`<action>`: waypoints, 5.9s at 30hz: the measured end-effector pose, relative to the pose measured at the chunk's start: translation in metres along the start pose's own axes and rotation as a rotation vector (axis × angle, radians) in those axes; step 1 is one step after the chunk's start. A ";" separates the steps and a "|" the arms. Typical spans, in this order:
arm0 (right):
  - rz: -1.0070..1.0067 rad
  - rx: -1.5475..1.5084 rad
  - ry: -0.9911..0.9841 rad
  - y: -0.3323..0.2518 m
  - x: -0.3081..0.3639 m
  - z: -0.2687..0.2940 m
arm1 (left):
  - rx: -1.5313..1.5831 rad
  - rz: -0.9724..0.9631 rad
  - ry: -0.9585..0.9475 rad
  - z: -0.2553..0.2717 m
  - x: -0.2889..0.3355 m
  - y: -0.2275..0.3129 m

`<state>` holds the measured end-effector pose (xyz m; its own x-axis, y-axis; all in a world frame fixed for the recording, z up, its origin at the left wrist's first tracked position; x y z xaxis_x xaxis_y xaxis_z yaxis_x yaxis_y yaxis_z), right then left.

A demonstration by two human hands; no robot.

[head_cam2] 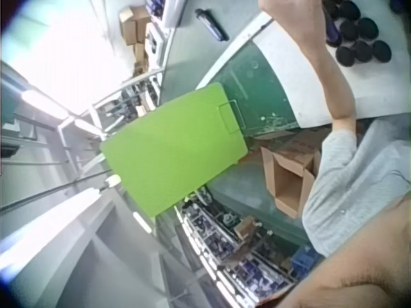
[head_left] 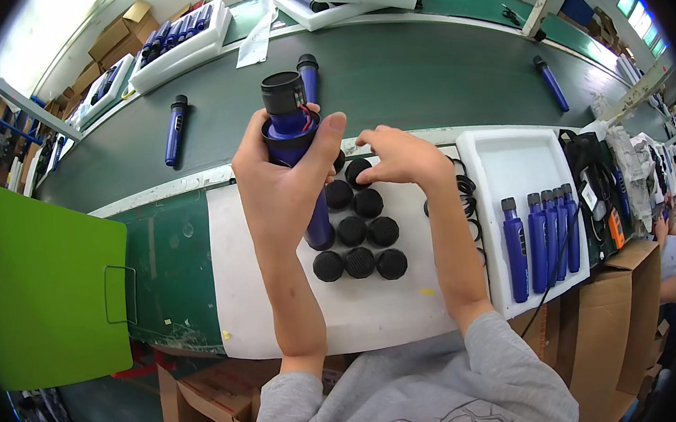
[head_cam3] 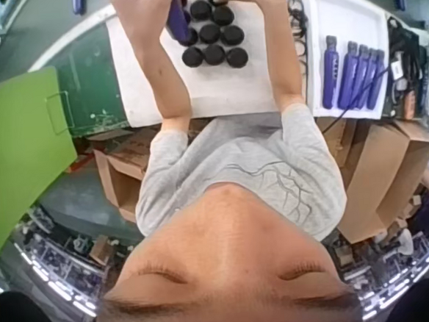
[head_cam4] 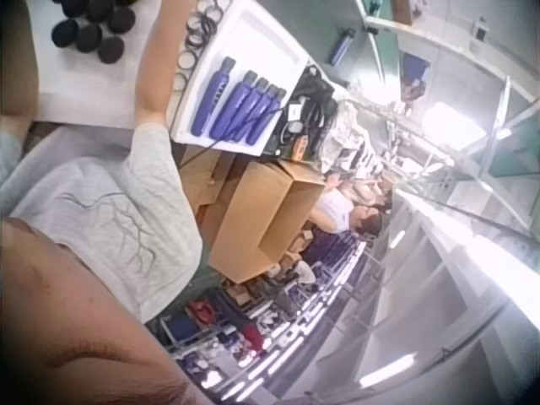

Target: The person retrieves black textured caps from a cardboard box and arranges them on a white tray. They then pick up blue cylindrical flashlight bodies and screw the black caps onto them one by one. The person places the assembled flashlights on the green workbench.

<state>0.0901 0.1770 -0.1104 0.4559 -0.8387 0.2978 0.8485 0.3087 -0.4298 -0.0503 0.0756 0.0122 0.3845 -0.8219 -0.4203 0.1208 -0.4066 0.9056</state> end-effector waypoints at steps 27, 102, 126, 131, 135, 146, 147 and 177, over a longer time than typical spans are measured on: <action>0.580 -1.003 0.233 -0.033 0.094 0.107 | -0.246 0.034 -0.406 -0.062 0.017 -0.012; 0.653 -0.967 0.336 -0.041 0.106 0.117 | -0.105 -0.005 -0.415 -0.066 0.019 -0.006; 0.447 -0.881 0.524 -0.038 0.098 0.113 | -0.419 -0.247 -0.173 -0.058 0.017 0.002; 0.421 -0.866 0.552 -0.036 0.095 0.112 | -0.429 -0.239 -0.165 -0.056 0.016 0.001; 0.397 -0.874 0.577 -0.037 0.095 0.113 | -0.436 -0.213 -0.176 -0.057 0.016 -0.001; 0.274 -0.870 0.670 -0.036 0.099 0.112 | -0.462 -0.230 -0.215 -0.061 0.017 -0.005; 0.267 -0.856 0.669 -0.037 0.099 0.113 | -0.463 -0.227 -0.219 -0.062 0.018 -0.005; 0.349 -0.998 0.451 -0.017 0.086 0.112 | -0.434 -0.186 -0.213 -0.064 0.015 -0.008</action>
<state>0.1447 0.1494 0.0179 0.3163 -0.9237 -0.2162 0.0118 0.2317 -0.9727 0.0130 0.0924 0.0020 0.1311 -0.8328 -0.5378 0.5557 -0.3875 0.7356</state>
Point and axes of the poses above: each hand's wrist, its own x-axis away from the middle knuckle, its own z-axis out of the back of the hand, y = z × x, the point moved 9 cm from there along -x, towards the middle knuckle, and after that the axes turned 9 degrees about -z, right-handed, at the moved point
